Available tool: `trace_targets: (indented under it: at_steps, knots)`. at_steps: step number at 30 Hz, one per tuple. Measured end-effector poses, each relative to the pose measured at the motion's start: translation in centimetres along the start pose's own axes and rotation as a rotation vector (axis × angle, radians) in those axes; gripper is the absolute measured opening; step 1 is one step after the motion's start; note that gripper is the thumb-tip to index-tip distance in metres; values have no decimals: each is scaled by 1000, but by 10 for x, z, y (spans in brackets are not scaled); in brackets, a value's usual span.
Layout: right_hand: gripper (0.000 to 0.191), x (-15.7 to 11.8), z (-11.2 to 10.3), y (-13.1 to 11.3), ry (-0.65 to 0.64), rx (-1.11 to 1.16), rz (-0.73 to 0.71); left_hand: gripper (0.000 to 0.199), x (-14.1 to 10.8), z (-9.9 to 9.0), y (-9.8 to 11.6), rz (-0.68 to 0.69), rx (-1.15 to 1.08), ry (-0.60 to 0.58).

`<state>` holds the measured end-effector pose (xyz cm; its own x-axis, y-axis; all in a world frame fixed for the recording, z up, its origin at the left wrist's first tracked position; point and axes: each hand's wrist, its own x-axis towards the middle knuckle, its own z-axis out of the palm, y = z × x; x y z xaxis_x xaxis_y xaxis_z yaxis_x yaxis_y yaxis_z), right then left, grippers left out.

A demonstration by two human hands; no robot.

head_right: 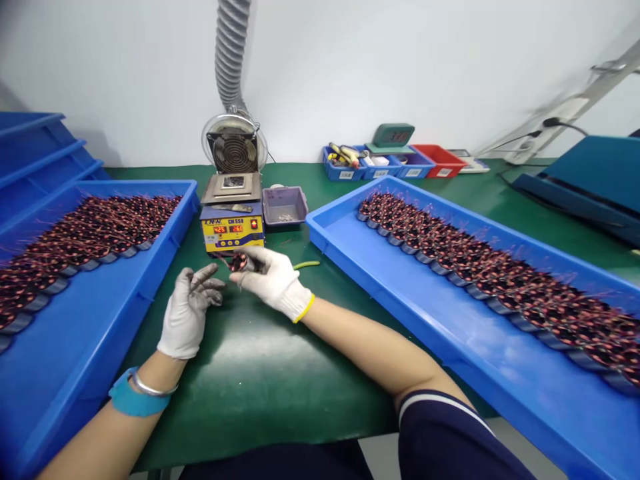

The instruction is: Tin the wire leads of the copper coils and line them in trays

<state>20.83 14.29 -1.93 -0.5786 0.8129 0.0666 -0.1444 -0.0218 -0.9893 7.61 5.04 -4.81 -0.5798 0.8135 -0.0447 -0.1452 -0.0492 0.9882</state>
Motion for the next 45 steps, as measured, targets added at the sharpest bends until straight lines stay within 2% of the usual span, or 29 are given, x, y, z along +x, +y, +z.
trace_targets:
  at_steps: [4,7,10,15,19,24,32,39,45]
  knots:
    - [60,55,-8,-41,147,-236,-139,67,6,4,-2,20,145,-8]
    - [48,101,-9,-76,182,-568,-207,65,9,5,-1,30,194,-32]
    - [39,141,-3,-101,192,-828,-252,64,12,6,-3,29,206,-54]
    - [40,195,13,-110,239,-1088,-302,61,13,7,-10,8,249,-108]
    - [45,223,23,-102,222,-1196,-218,56,11,9,-10,16,299,-122]
    - [45,236,31,-91,233,-1267,-185,53,8,10,-7,37,397,-161]
    - [44,236,30,-84,223,-1272,-183,50,9,10,-8,40,466,-188]
    - [42,233,29,-82,280,-1242,-173,50,9,10,-8,45,486,-192]
    - [41,228,28,-90,237,-1225,-129,48,10,10,-10,53,479,-186]
